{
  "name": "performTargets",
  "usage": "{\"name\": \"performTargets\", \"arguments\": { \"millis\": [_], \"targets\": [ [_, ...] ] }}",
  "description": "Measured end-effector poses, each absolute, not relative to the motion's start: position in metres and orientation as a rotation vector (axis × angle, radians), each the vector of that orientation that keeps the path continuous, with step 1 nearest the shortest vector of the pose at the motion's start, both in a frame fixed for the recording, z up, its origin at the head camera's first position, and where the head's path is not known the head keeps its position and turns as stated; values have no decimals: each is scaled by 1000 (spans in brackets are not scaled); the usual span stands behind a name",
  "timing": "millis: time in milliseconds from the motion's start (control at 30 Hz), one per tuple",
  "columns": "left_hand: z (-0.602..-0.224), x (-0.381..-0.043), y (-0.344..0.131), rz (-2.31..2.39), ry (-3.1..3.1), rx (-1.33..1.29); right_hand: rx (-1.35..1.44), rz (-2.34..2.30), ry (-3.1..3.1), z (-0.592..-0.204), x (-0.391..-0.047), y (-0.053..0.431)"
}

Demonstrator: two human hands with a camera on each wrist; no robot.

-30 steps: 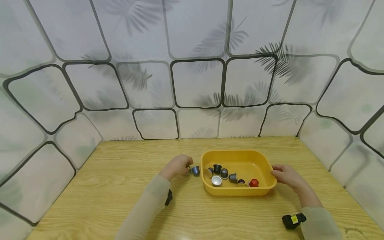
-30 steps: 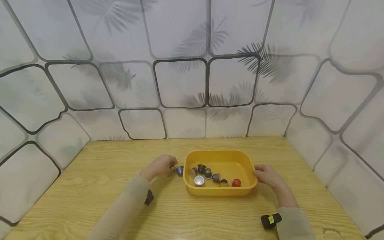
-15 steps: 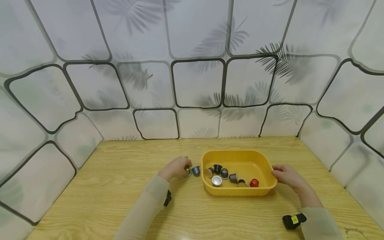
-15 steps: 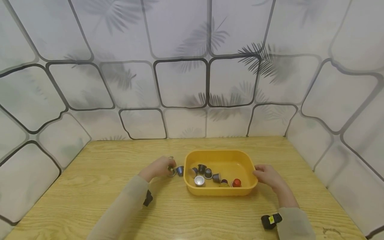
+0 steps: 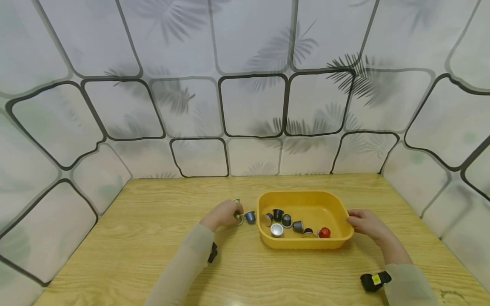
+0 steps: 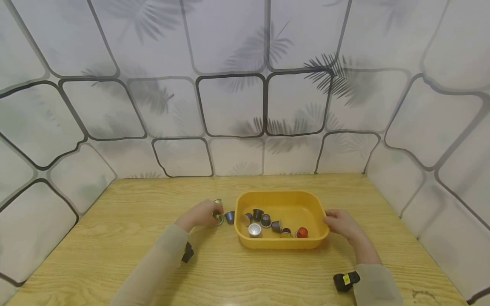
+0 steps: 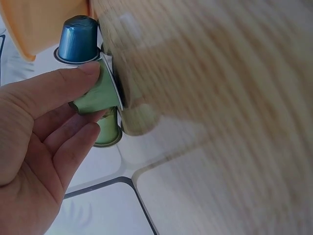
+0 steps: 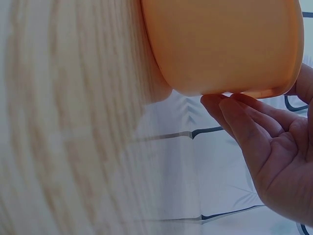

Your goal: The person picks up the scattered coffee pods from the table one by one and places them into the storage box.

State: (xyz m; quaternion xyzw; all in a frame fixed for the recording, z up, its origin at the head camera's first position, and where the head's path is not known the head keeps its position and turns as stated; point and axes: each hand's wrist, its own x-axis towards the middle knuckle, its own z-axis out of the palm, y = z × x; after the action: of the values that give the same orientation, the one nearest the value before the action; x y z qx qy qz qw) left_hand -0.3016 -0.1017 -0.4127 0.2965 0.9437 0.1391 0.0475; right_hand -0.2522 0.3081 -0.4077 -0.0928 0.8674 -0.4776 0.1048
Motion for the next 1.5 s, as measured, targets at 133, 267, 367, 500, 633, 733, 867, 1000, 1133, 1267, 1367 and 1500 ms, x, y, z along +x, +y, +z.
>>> {"name": "performTargets", "arguments": {
  "millis": [133,267,367,500,633,733,867,1000,1133,1267,1367,1500],
  "targets": [
    [-409,-299,-103,449,2867,856,-268,-1407,2559,-408,-252,308],
    [-404,-300,-104,484,2870,826,-272,-1404,2559,-408,-252,308],
    [-401,-301,-105,524,2877,868,-278,-1407,2559,-409,-253,308],
    [-396,-303,-105,544,2890,943,-282,-1409,2558,-411,-254,308],
    [-392,-304,-104,563,2900,959,-278,-1403,2562,-410,-254,309],
    [-388,-304,-101,588,2894,946,-272,-1397,2567,-410,-254,309],
    [-383,-302,-98,601,2898,968,-273,-1392,2570,-410,-253,309],
    [-378,-300,-92,598,2912,993,-274,-1397,2569,-409,-253,309],
    [-374,-300,-86,607,2920,990,-275,-1404,2567,-410,-252,308],
    [-371,-301,-79,626,2924,1013,-286,-1409,2563,-410,-252,309],
    [-368,-301,-74,660,2917,1042,-284,-1410,2563,-410,-252,309],
    [-365,-299,-64,695,2905,1066,-300,-1408,2564,-410,-252,309]
  ]
}}
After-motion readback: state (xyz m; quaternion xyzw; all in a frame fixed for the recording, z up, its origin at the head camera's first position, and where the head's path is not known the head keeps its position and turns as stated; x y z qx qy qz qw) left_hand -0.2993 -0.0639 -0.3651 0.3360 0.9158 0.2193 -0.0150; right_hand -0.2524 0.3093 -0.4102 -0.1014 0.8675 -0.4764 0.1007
